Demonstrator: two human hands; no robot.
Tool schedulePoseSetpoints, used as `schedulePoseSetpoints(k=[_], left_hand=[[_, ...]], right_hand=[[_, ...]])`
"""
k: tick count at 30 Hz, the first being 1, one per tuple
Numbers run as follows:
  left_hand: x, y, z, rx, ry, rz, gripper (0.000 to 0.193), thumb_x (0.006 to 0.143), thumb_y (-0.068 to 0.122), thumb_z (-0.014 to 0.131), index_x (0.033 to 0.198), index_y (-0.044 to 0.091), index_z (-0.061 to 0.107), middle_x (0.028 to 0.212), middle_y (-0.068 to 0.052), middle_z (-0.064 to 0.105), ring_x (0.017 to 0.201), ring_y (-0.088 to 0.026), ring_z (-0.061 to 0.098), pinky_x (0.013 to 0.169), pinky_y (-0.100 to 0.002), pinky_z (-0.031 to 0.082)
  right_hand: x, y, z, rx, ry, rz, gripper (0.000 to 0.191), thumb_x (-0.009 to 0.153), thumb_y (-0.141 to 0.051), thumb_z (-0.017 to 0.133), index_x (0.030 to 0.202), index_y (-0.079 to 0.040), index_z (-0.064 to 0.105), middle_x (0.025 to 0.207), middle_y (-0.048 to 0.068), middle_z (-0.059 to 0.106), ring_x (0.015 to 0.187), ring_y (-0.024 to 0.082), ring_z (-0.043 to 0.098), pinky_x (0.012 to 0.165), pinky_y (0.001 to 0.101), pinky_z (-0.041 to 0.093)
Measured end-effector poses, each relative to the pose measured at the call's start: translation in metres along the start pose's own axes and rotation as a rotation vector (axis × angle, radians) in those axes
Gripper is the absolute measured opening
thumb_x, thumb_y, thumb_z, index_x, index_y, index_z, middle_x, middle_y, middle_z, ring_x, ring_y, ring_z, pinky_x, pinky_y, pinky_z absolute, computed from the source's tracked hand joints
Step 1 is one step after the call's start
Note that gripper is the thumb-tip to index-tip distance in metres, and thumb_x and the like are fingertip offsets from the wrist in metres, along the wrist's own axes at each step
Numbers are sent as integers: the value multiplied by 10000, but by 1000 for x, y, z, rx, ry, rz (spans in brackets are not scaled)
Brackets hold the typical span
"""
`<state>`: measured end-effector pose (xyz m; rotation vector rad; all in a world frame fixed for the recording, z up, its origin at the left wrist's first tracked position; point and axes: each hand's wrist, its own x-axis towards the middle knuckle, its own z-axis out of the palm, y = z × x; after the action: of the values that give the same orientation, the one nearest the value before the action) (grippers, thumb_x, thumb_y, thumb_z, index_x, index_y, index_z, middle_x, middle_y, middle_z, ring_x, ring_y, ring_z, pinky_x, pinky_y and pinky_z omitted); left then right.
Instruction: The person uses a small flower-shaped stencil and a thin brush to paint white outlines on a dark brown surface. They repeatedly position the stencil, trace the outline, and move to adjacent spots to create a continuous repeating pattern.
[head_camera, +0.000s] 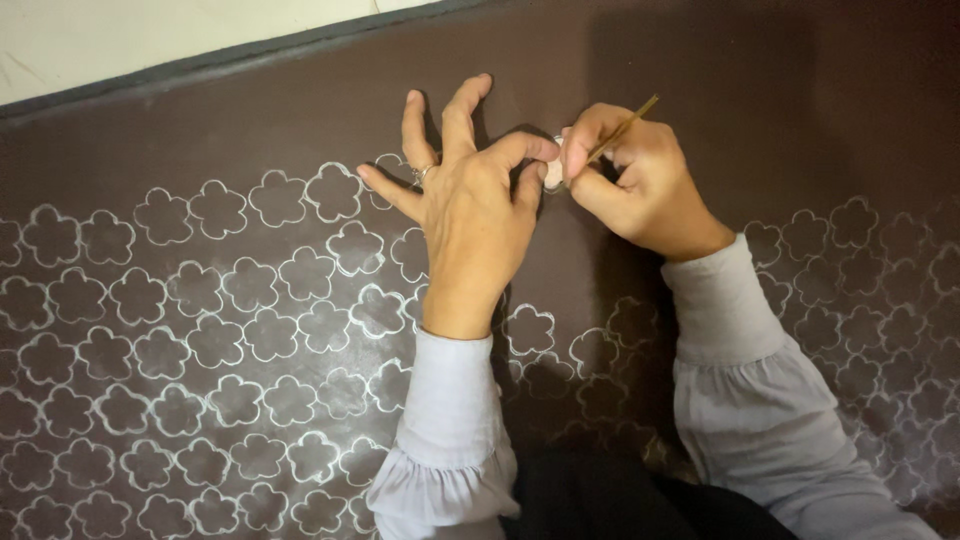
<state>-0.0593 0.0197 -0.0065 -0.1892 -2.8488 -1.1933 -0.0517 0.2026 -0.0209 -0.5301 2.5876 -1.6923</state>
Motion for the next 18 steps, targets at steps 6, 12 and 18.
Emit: schedulePoseSetpoints(k=[6, 12, 18], left_hand=[[-2, -1, -1, -16, -9, 1, 138, 816, 197, 814, 895, 309, 803, 1507, -8, 453, 1512, -440, 163, 1046, -880, -91], [0, 0, 0, -7, -5, -2, 88, 805, 260, 845, 854, 315, 797, 1501, -9, 452, 1510, -440, 157, 1044, -874, -103], [0, 0, 0, -13, -21, -18, 135, 749, 290, 874, 852, 317, 790, 1507, 1, 449, 1515, -438, 145, 1058, -863, -107]], right_hand=[[-1, 7, 1, 80, 56, 43, 90, 962, 75, 632, 938, -11, 623, 959, 35, 650, 863, 100, 641, 789, 236, 510], [-2, 9, -2, 47, 40, -28, 120, 952, 114, 607, 962, -3, 628, 969, 30, 634, 882, 98, 645, 1070, 287, 550], [-4, 13, -2, 110, 34, -3, 141, 954, 126, 618, 977, -13, 629, 982, 34, 632, 903, 115, 644, 1097, 309, 533]])
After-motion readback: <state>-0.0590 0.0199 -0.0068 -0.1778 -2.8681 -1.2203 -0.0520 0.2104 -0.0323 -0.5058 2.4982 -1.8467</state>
